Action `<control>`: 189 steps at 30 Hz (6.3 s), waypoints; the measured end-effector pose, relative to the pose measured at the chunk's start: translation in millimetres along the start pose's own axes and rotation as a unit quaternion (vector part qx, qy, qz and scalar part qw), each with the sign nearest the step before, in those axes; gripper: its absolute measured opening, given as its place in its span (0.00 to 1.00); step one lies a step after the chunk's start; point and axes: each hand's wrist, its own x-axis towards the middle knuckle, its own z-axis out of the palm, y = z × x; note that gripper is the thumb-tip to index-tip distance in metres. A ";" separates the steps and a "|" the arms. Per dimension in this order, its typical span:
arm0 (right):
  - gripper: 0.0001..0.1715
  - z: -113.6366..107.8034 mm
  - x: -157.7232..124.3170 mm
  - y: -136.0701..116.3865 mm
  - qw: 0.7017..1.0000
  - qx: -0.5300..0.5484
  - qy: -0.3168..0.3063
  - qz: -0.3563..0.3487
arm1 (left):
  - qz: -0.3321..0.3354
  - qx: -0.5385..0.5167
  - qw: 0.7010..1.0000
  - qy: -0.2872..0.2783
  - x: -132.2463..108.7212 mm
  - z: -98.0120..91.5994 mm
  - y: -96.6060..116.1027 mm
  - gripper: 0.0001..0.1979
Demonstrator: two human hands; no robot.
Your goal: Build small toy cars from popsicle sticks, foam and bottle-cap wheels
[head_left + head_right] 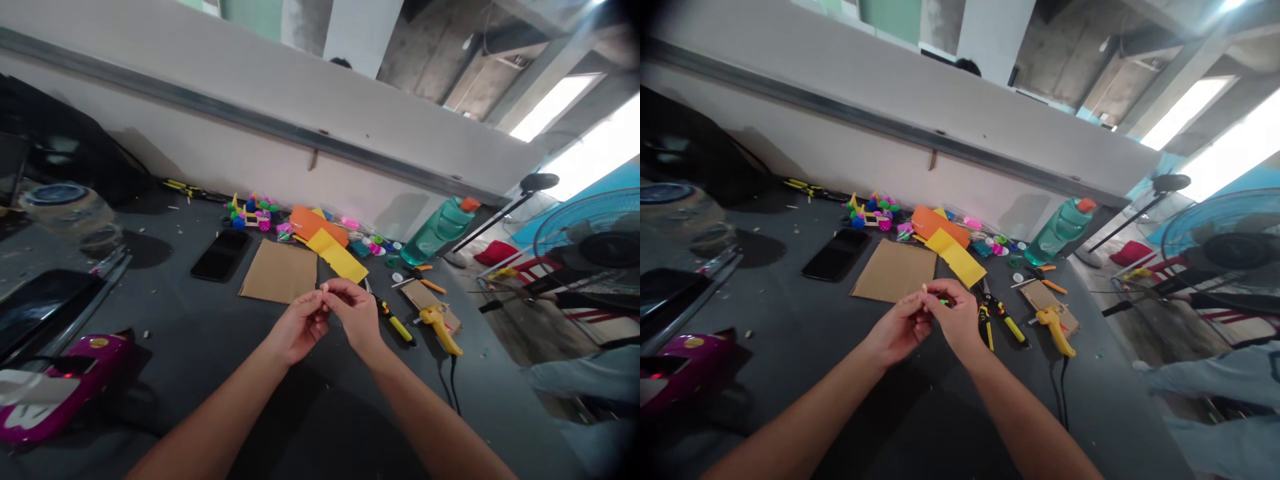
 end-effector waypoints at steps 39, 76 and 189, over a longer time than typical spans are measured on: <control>0.12 -101.1 44.6 28.4 0.975 -0.203 -0.044 0.077 | 0.286 0.686 0.667 0.049 41.0 -46.6 -3.2 0.16; 0.09 -89.5 44.1 36.4 0.880 -0.426 -0.172 -0.126 | 0.311 0.707 0.634 0.040 40.7 -49.6 -5.5 0.16; 0.07 -90.7 18.9 72.0 0.868 -0.445 -0.005 -0.219 | 0.288 0.836 0.463 0.067 71.2 -36.8 -20.6 0.09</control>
